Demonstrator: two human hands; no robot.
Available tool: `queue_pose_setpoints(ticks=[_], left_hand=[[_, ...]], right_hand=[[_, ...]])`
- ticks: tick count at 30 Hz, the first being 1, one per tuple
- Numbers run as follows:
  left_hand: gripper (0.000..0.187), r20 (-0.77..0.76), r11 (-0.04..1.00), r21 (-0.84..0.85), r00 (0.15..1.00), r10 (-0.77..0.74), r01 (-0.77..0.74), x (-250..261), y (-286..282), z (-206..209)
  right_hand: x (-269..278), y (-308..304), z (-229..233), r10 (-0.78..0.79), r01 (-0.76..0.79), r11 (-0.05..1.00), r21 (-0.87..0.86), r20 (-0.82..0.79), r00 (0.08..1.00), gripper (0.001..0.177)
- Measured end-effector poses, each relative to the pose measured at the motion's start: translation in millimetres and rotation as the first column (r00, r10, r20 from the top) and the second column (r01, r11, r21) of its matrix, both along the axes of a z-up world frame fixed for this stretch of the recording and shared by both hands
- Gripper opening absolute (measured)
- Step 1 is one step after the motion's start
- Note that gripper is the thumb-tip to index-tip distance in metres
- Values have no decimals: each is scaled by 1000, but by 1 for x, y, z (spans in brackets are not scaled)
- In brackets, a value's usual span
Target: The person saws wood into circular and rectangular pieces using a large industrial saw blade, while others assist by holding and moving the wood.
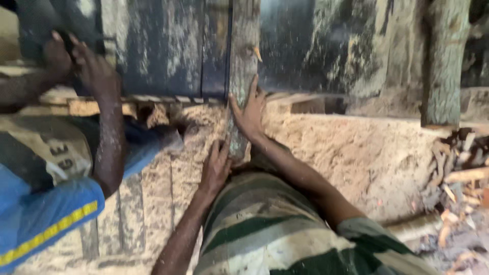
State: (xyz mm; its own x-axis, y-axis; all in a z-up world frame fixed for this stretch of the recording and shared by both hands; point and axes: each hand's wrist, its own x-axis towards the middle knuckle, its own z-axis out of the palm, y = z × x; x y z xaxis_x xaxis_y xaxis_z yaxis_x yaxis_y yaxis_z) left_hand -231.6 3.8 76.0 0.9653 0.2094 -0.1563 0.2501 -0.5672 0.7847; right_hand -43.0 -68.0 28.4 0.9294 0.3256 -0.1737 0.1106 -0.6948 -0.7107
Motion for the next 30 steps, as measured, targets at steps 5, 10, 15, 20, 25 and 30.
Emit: queue_pose_setpoints(ticks=[5,10,15,20,25,30], left_hand=[[81,-7,998,-26,998,57,-58,44,9,7],[68,113,992,-52,987,117,-112,107,21,8],[73,53,971,204,992,112,-120,175,36,-26],[69,92,942,306,989,113,-136,155,21,-38],[50,116,916,364,984,135,-168,160,27,-46],[52,223,916,333,962,154,-224,177,32,-40]], right_hand=[[51,19,-37,-58,60,998,-36,67,996,107],[115,43,-76,-72,68,997,33,128,989,106],[201,73,-114,-137,142,989,-45,105,985,116],[176,45,-105,-112,98,990,101,144,983,125],[100,35,-87,-110,109,991,76,10,994,123],[114,47,-89,-200,200,965,172,-18,980,120]])
